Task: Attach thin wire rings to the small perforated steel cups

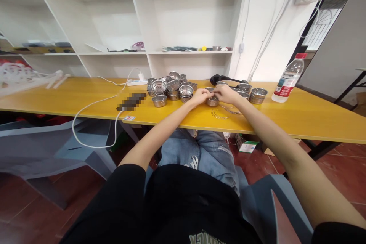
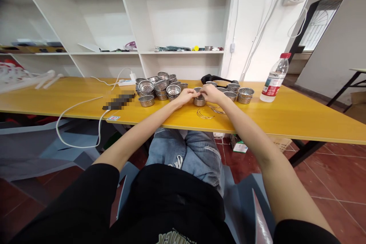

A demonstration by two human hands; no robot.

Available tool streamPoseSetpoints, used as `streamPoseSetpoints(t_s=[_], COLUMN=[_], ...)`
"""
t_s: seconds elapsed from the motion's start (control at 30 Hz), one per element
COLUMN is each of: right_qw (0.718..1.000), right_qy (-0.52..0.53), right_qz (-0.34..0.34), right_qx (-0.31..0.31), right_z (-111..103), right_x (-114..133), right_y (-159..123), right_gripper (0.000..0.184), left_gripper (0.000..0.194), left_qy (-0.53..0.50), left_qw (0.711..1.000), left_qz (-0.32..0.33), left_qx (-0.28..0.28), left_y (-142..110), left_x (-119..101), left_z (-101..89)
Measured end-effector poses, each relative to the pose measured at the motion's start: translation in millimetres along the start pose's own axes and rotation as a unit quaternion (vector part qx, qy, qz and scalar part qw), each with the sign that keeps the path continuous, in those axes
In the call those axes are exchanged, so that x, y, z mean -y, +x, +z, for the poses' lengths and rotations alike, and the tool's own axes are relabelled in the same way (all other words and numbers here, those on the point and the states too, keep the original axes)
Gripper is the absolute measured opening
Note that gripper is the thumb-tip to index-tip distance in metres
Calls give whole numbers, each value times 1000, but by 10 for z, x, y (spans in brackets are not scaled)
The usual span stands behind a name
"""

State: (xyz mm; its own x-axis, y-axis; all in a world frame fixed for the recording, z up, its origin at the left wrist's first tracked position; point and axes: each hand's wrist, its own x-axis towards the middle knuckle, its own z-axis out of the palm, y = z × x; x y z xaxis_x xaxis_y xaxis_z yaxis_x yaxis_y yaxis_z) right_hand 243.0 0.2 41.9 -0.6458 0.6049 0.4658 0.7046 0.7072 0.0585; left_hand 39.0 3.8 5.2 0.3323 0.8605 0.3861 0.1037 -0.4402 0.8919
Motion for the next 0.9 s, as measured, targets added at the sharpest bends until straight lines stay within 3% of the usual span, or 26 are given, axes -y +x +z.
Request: streamPoseSetpoints(t_s=[0.3, 0.4, 0.57, 0.7, 0.9], right_qw=[997, 997, 997, 996, 998], right_qy=[35, 35, 42, 38, 15], right_qz=[68, 69, 69, 74, 58], right_qx=[-16, -23, -18, -22, -13], right_z=[-58, -30, -15, -4, 31], right_x=[30, 27, 34, 37, -35], right_y=[-26, -10, -6, -6, 0], right_gripper=[24, 22, 23, 24, 22], left_gripper=[33, 32, 14, 14, 25], left_qy=[46, 62, 150, 269, 427], left_qw=[997, 995, 984, 955, 883], left_qz=[38, 43, 75, 113, 193], left_qx=[-51, -60, -55, -48, -27], left_y=[37, 34, 26, -9, -193], left_x=[36, 31, 39, 0, -217], left_z=[-18, -23, -40, -66, 37])
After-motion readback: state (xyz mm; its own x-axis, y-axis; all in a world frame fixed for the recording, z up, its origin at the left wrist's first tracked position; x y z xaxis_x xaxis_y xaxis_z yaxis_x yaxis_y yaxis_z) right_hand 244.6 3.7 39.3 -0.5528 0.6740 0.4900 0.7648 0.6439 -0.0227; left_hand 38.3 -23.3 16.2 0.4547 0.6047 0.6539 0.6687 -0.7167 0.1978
